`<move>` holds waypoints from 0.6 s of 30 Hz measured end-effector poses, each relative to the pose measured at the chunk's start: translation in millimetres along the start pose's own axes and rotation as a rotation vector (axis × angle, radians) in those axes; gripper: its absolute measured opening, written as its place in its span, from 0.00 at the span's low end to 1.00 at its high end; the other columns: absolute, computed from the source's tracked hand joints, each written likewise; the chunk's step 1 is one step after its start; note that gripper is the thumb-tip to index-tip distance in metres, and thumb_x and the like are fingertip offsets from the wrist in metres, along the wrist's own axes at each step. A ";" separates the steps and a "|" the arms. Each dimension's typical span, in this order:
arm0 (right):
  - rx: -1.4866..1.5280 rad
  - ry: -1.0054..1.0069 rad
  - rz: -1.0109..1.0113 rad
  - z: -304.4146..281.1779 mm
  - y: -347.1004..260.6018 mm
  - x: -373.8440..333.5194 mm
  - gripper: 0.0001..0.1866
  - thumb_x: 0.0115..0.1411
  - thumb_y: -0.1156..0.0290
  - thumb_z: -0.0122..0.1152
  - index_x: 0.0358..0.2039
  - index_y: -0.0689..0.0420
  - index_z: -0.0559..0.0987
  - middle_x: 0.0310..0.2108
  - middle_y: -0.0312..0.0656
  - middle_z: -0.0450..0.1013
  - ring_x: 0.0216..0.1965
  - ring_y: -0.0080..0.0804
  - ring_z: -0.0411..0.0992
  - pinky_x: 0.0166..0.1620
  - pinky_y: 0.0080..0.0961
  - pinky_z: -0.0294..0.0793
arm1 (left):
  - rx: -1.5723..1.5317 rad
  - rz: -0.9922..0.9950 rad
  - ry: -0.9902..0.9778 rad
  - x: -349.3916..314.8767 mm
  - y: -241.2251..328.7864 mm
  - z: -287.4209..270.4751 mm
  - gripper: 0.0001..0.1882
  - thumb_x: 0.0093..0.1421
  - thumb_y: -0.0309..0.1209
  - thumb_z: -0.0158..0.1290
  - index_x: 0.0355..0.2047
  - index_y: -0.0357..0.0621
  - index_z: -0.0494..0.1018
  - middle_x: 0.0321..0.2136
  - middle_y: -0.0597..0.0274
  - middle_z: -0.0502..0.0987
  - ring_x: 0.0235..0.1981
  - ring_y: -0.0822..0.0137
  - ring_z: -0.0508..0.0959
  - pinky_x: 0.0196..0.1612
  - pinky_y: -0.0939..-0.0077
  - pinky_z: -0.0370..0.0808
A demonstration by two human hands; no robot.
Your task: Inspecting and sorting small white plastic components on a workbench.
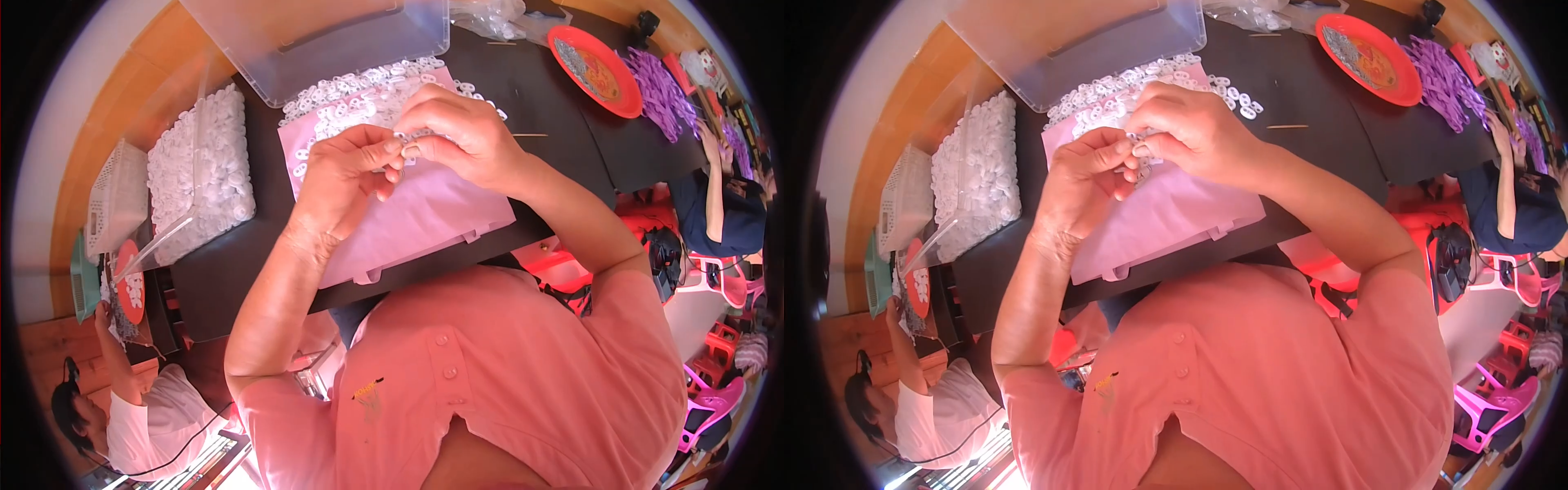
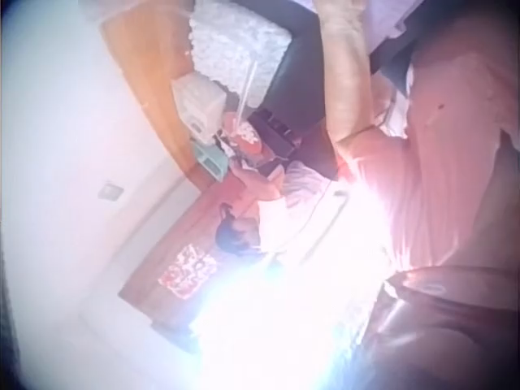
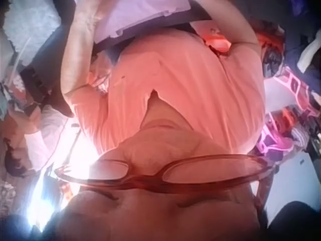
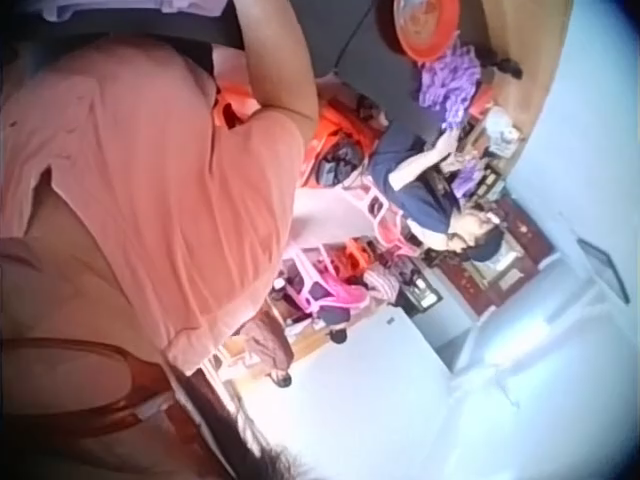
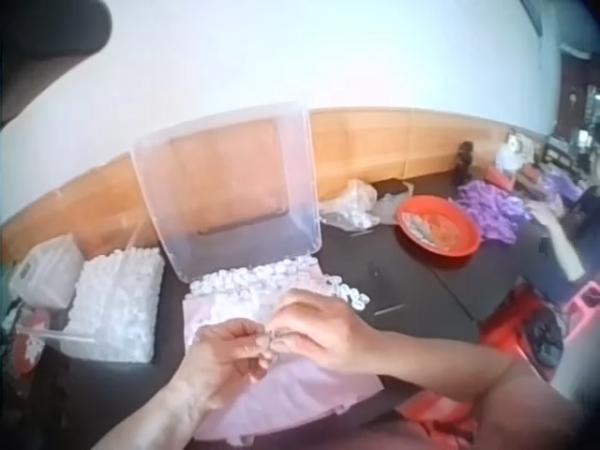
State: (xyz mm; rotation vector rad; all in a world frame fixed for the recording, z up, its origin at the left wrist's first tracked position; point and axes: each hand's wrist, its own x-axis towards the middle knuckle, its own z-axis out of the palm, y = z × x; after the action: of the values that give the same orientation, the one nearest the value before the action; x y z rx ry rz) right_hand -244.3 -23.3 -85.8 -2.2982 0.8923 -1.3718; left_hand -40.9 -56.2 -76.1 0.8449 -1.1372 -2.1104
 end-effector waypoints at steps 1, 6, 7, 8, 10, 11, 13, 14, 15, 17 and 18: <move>0.001 0.000 0.013 -0.2 0.0 1.0 0.12 0.50 0.85 0.61 0.37 0.63 0.76 0.33 0.42 0.72 0.32 0.34 0.73 0.35 0.28 0.72 | 0.060 0.008 -0.005 -0.5 3.2 -0.7 0.08 0.62 0.28 0.56 0.35 0.34 0.75 0.26 0.61 0.76 0.24 0.71 0.73 0.25 0.80 0.69; -0.130 0.021 -0.073 0.0 2.4 6.7 0.11 0.50 0.84 0.59 0.36 0.60 0.77 0.31 0.42 0.72 0.32 0.39 0.73 0.33 0.31 0.72 | 0.073 0.013 0.078 -1.7 6.4 0.0 0.08 0.62 0.28 0.56 0.35 0.32 0.75 0.24 0.59 0.76 0.23 0.72 0.73 0.22 0.81 0.68; -0.179 -0.005 -0.073 -3.1 4.2 7.7 0.12 0.51 0.85 0.58 0.37 0.60 0.77 0.31 0.42 0.71 0.32 0.36 0.73 0.32 0.29 0.71 | 0.071 0.012 0.078 -1.6 2.8 1.3 0.08 0.62 0.28 0.56 0.35 0.32 0.75 0.24 0.59 0.76 0.23 0.72 0.73 0.22 0.81 0.68; -0.234 0.010 0.015 -6.4 8.5 4.5 0.12 0.51 0.85 0.58 0.36 0.59 0.77 0.30 0.42 0.71 0.32 0.36 0.73 0.32 0.29 0.72 | 0.082 0.032 0.126 -1.8 -1.7 3.7 0.08 0.62 0.27 0.56 0.35 0.32 0.75 0.24 0.59 0.76 0.22 0.72 0.73 0.21 0.81 0.67; -0.348 -0.037 0.165 -19.7 11.8 -0.1 0.09 0.49 0.83 0.57 0.32 0.57 0.76 0.28 0.40 0.71 0.32 0.39 0.72 0.35 0.31 0.72 | 0.090 0.052 0.173 -2.6 -10.8 6.5 0.08 0.61 0.26 0.56 0.34 0.32 0.75 0.24 0.59 0.76 0.21 0.73 0.72 0.20 0.81 0.66; -0.349 -0.039 0.166 -25.5 13.9 -2.9 0.09 0.49 0.83 0.57 0.32 0.57 0.76 0.28 0.40 0.71 0.32 0.39 0.72 0.35 0.31 0.72 | 0.106 0.073 0.199 -3.8 -15.3 7.5 0.07 0.61 0.25 0.56 0.35 0.32 0.75 0.23 0.60 0.76 0.19 0.74 0.71 0.19 0.82 0.65; -0.553 -0.215 0.160 -33.6 18.1 -5.7 0.05 0.48 0.78 0.58 0.27 0.54 0.76 0.29 0.36 0.73 0.33 0.41 0.73 0.35 0.38 0.71 | 0.118 0.094 0.225 -4.1 -24.6 5.3 0.06 0.60 0.24 0.56 0.35 0.32 0.75 0.23 0.61 0.76 0.17 0.75 0.70 0.18 0.83 0.64; -0.556 -0.219 0.163 -33.3 18.6 -6.6 0.05 0.48 0.78 0.58 0.27 0.54 0.76 0.29 0.36 0.73 0.33 0.41 0.73 0.35 0.38 0.71 | 0.117 0.117 0.209 -2.9 -29.5 4.1 0.05 0.60 0.24 0.56 0.34 0.33 0.75 0.22 0.63 0.75 0.17 0.76 0.69 0.18 0.84 0.63; -0.548 -0.272 0.151 -31.5 19.1 -8.2 0.05 0.47 0.77 0.58 0.26 0.54 0.77 0.28 0.36 0.72 0.33 0.41 0.73 0.35 0.39 0.71 | 0.116 0.141 0.194 -2.2 -32.7 3.2 0.05 0.60 0.23 0.57 0.34 0.34 0.75 0.22 0.64 0.75 0.16 0.78 0.69 0.17 0.85 0.62; -0.538 -0.329 0.139 -27.0 17.6 -9.1 0.04 0.47 0.77 0.58 0.25 0.53 0.77 0.27 0.36 0.71 0.33 0.41 0.73 0.35 0.39 0.71 | 0.149 0.139 0.190 -2.8 -35.7 3.1 0.04 0.60 0.23 0.57 0.34 0.35 0.76 0.22 0.65 0.75 0.16 0.79 0.68 0.17 0.86 0.61; -0.539 -0.385 0.162 -23.8 15.4 -8.9 0.04 0.47 0.76 0.59 0.25 0.53 0.78 0.27 0.37 0.71 0.34 0.41 0.73 0.36 0.38 0.71 | 0.187 0.139 0.188 -3.6 -36.8 3.4 0.04 0.60 0.23 0.57 0.34 0.36 0.76 0.22 0.66 0.75 0.16 0.81 0.68 0.17 0.87 0.61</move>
State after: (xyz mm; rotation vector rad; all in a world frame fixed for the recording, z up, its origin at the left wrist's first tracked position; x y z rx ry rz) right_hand -273.5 -28.0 -88.8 -2.6619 1.3979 -0.6310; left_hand -48.6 -35.0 -105.5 0.9971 -1.2665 -1.7920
